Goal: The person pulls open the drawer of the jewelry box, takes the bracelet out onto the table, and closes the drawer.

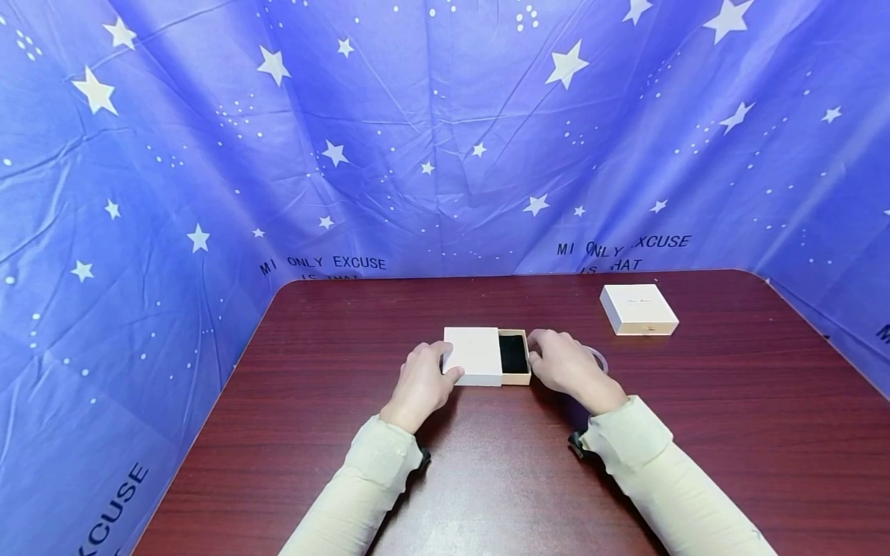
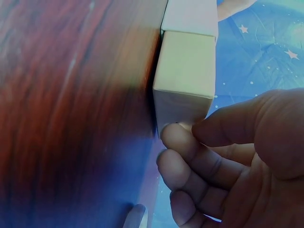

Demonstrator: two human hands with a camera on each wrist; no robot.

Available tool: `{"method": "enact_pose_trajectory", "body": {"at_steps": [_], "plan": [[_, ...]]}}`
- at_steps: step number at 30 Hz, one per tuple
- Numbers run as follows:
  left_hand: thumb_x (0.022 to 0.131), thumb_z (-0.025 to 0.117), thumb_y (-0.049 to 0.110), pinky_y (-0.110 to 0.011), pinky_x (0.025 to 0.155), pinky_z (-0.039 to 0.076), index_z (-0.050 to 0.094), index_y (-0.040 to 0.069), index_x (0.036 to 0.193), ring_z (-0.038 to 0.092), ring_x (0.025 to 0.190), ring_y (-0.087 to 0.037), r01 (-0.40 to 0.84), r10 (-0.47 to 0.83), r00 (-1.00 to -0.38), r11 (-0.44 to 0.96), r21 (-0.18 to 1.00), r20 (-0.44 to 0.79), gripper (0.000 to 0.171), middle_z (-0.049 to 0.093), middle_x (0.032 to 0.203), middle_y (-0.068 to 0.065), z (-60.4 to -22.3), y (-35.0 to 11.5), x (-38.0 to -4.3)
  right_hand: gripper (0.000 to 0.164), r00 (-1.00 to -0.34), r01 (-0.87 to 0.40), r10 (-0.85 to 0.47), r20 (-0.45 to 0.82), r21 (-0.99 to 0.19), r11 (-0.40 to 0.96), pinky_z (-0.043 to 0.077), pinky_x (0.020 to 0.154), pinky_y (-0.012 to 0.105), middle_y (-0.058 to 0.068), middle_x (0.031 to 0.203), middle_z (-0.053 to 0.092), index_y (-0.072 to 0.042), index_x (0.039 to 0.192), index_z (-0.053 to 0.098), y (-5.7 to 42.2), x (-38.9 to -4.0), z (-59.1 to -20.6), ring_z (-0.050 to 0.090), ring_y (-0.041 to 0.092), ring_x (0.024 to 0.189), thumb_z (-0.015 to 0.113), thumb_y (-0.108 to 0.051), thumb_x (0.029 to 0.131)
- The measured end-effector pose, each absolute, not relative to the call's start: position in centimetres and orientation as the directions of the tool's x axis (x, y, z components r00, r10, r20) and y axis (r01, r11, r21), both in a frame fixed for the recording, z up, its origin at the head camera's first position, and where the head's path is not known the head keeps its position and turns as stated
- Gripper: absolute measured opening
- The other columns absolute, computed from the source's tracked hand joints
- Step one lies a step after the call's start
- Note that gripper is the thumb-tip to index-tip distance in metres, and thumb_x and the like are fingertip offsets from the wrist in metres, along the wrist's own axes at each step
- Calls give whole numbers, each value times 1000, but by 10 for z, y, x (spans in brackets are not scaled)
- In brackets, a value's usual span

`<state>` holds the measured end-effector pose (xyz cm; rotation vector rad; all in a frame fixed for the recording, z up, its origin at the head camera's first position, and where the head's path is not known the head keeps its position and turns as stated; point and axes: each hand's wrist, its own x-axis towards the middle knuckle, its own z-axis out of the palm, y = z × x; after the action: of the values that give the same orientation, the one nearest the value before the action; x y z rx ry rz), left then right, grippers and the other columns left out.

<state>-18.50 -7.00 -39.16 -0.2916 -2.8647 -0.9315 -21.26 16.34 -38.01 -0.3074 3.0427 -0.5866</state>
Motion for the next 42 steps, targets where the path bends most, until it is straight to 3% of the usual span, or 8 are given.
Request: {"method": "enact_pose_trajectory", "body": {"at_steps": [9, 26, 42], "plan": [[85, 71, 23, -45, 87, 46, 63, 5, 121, 59, 101, -34, 212, 142, -976, 797, 566, 165, 40, 61, 107, -16, -391, -70, -185, 15, -978, -205, -207, 33, -367, 908, 46, 68, 49, 7, 90, 66, -11, 96, 66, 162, -212, -381, 63, 31, 84, 54, -13, 88], [86, 71, 23, -45, 87, 46, 63, 5, 121, 59, 102, -34, 217, 147, -975, 795, 566, 168, 40, 62, 107, -16, -390, -70, -184, 18, -977, -209, -210, 35, -355, 911, 47, 69, 51, 9, 97, 67, -10, 99, 67, 158, -211, -381, 64, 35, 90, 54, -15, 88], [85, 72, 22, -45, 86, 48, 63, 4, 119, 60, 100, -33, 232, 151, -971, 789, 569, 185, 40, 62, 106, -16, -392, -70, -184, 15, -969, -246, -240, 59, -340, 908, 47, 67, 50, 6, 90, 67, -11, 97, 67, 154, -208, -382, 64, 31, 87, 55, -14, 87]]}}
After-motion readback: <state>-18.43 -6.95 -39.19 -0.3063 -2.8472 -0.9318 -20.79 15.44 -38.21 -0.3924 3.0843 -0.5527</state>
